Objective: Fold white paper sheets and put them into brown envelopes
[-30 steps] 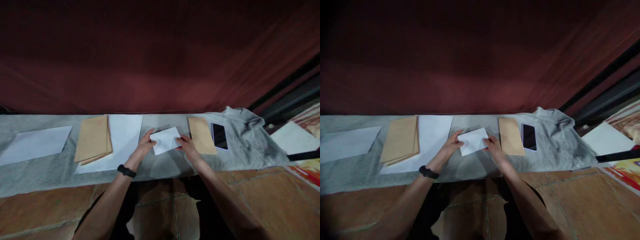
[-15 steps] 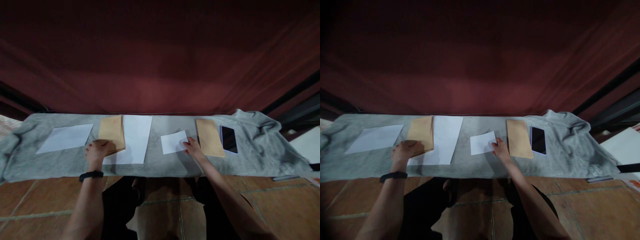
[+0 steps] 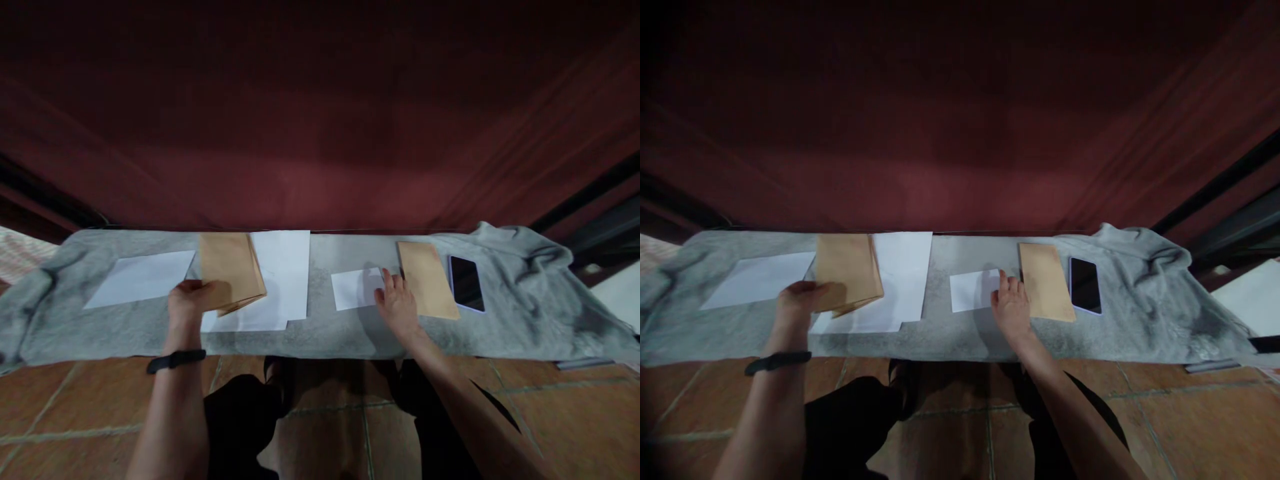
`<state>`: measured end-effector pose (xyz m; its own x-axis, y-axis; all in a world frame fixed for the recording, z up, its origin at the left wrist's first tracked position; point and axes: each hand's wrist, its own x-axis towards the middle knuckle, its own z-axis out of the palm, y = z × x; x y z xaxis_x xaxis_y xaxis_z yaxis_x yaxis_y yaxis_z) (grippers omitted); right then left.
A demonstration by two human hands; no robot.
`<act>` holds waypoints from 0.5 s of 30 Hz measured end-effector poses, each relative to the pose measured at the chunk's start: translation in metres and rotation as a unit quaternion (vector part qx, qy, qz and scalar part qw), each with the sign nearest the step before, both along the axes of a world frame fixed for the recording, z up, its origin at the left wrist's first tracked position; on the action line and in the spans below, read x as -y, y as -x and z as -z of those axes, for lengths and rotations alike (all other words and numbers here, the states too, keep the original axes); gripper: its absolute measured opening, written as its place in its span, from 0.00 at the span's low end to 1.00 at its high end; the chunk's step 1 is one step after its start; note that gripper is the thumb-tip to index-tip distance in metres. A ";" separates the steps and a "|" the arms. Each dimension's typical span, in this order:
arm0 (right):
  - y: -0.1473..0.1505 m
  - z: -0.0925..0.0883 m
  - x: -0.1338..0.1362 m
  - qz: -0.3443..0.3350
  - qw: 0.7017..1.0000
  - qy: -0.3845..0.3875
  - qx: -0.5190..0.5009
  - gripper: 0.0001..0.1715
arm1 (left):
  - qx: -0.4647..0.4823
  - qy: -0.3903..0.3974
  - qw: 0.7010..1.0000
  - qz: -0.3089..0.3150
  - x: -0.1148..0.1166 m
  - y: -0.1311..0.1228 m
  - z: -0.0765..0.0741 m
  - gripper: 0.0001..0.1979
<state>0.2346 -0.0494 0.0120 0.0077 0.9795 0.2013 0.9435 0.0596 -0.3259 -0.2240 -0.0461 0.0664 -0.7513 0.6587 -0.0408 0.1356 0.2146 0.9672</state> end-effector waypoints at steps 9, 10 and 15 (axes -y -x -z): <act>0.054 0.005 0.003 -0.091 0.838 0.146 -0.518 0.29 | 0.351 -0.092 0.925 0.115 -0.014 -0.122 -0.006 0.19; 0.060 0.004 0.002 -0.081 0.804 0.170 -0.564 0.31 | 0.368 -0.092 0.915 0.138 -0.015 -0.141 -0.001 0.20; 0.067 -0.007 -0.007 -0.059 0.704 0.197 -0.680 0.36 | 0.400 -0.034 0.884 0.239 -0.006 -0.202 0.019 0.22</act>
<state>0.1678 -0.0420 0.0187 -0.1556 0.9671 -0.2014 -0.2609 -0.2369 -0.9359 -0.0225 -0.0398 0.0471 -0.1353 0.9147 -0.3809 -0.5375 0.2552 0.8037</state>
